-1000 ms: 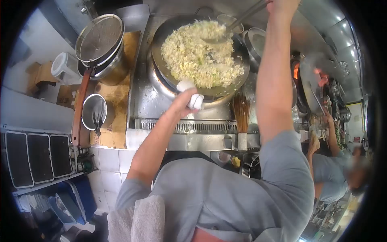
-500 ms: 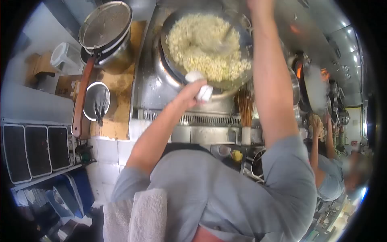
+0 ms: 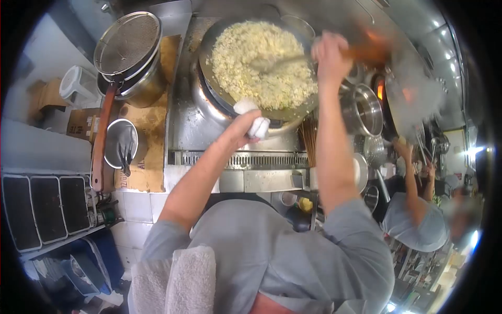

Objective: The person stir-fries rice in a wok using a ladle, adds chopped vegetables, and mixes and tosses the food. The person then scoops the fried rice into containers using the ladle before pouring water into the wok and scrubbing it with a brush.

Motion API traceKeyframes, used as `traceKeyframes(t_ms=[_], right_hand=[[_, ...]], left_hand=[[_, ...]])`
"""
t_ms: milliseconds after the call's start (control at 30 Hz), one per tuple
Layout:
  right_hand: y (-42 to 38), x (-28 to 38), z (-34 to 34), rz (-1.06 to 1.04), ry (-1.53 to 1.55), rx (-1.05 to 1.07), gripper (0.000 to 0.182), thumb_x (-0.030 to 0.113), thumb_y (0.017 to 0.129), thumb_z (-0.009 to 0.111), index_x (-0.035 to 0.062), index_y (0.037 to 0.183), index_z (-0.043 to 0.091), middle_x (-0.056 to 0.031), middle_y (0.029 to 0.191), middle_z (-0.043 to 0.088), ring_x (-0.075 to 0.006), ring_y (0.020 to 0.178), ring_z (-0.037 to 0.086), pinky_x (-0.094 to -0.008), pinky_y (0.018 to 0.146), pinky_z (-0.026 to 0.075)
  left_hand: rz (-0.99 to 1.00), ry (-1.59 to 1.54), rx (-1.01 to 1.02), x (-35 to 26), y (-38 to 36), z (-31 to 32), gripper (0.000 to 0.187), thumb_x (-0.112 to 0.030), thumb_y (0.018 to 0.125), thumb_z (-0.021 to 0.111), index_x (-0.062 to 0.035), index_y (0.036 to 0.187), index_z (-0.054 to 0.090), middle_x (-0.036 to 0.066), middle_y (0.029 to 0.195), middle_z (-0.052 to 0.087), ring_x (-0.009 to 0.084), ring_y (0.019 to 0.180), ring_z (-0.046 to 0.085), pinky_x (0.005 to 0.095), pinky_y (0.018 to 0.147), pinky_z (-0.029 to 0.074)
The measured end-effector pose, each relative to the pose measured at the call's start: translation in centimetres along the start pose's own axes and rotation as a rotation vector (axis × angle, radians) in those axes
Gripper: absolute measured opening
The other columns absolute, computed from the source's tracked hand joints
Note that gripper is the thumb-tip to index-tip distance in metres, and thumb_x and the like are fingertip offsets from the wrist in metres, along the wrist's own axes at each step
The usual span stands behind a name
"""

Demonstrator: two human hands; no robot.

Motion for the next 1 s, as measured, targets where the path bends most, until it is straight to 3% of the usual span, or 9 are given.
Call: traceKeyframes(t_ms=[133,200,267,400,467,633,733,800,1000], right_hand=[[3.9,7.1,0.4,0.133,0.020,0.142,0.024,0.002,0.081,0.060,0.0056,0.061,0.048,0.0025,0.050,0.043,-0.0057,0.039,0.035,-0.0226,0.039,0.026],[-0.1,3.3,-3.0,-0.246,-0.204,0.044,0.023,0.005,0.080,0.063,0.0051,0.062,0.049,0.0019,0.052,0.045,-0.0058,0.040,0.038,-0.0218,0.039,0.028],[2.0,-2.1,-4.0,-0.104,-0.202,0.079,0.028,-0.002,0.083,0.053,0.0089,0.060,0.040,0.0017,0.047,0.034,-0.0086,0.037,0.032,-0.0245,0.036,0.023],[12.1,5.4,1.2,-0.091,0.034,0.021,0.018,0.014,0.084,0.051,0.0110,0.067,0.044,0.0027,0.048,0.039,-0.0096,0.035,0.036,-0.0246,0.031,0.025],[11.9,3.3,2.3,-0.396,-0.508,-0.493,0.019,0.015,0.085,0.052,0.0107,0.068,0.044,0.0032,0.047,0.036,-0.0098,0.034,0.036,-0.0242,0.030,0.026],[13.3,-2.5,1.2,0.249,-0.068,-0.038,0.019,0.008,0.081,0.056,0.0093,0.065,0.045,0.0048,0.046,0.035,-0.0085,0.034,0.033,-0.0248,0.033,0.023],[8.3,4.4,0.1,0.283,-0.093,-0.093,0.020,0.004,0.078,0.058,0.0084,0.063,0.046,0.0057,0.046,0.034,-0.0078,0.035,0.031,-0.0251,0.035,0.022],[5.0,1.3,-0.4,0.083,-0.323,-0.206,0.019,0.008,0.078,0.060,0.0074,0.065,0.046,0.0052,0.047,0.037,-0.0068,0.035,0.031,-0.0244,0.034,0.020],[7.6,7.6,-1.6,0.267,0.057,-0.064,0.016,0.007,0.077,0.062,0.0074,0.070,0.047,0.0027,0.050,0.040,-0.0080,0.035,0.035,-0.0240,0.034,0.025]], left_hand=[[-0.024,-0.001,0.016,-0.1,0.0,0.0,0.019,-0.036,0.085,0.050,-0.0203,0.093,0.056,-0.001,0.079,0.061,0.0133,0.070,0.056,0.0337,0.056,0.044],[-0.038,0.011,0.019,-0.1,0.2,-0.1,0.018,-0.034,0.084,0.051,-0.0202,0.094,0.056,-0.001,0.082,0.061,0.0135,0.072,0.057,0.0341,0.059,0.045],[-0.014,-0.039,0.006,0.6,0.8,-0.6,0.018,-0.033,0.083,0.052,-0.0195,0.094,0.057,-0.002,0.085,0.061,0.0133,0.074,0.057,0.0349,0.065,0.046],[-0.047,-0.036,-0.076,-0.1,-0.2,0.3,0.019,-0.031,0.082,0.050,-0.0158,0.088,0.061,-0.001,0.075,0.061,0.0133,0.063,0.058,0.0280,0.051,0.043],[-0.028,-0.046,-0.078,-0.3,-0.3,0.4,0.019,-0.031,0.082,0.050,-0.0159,0.087,0.061,0.000,0.078,0.062,0.0131,0.071,0.060,0.0278,0.057,0.044],[-0.086,-0.192,-0.064,1.4,-0.4,-0.4,0.017,-0.023,0.081,0.050,-0.0119,0.093,0.058,0.005,0.087,0.062,0.0184,0.079,0.061,0.0384,0.074,0.051],[0.001,-0.272,-0.060,0.0,3.1,-0.4,0.014,-0.011,0.083,0.049,-0.0069,0.095,0.052,0.014,0.090,0.061,0.0262,0.080,0.062,0.0428,0.074,0.054],[0.143,-0.302,-0.041,2.0,2.7,0.4,0.017,-0.011,0.085,0.046,-0.0052,0.102,0.048,0.013,0.091,0.061,0.0268,0.081,0.063,0.0418,0.072,0.054],[0.184,-0.321,-0.283,5.3,-10.6,4.5,0.018,-0.015,0.088,0.044,-0.0080,0.105,0.048,0.015,0.092,0.061,0.0241,0.081,0.064,0.0393,0.064,0.055]])
Point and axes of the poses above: each hand's wrist, its own y-axis towards the middle knuckle, its own z-axis out of the palm, x = y × z, the point moved 3 cm from there along y, towards the middle knuckle
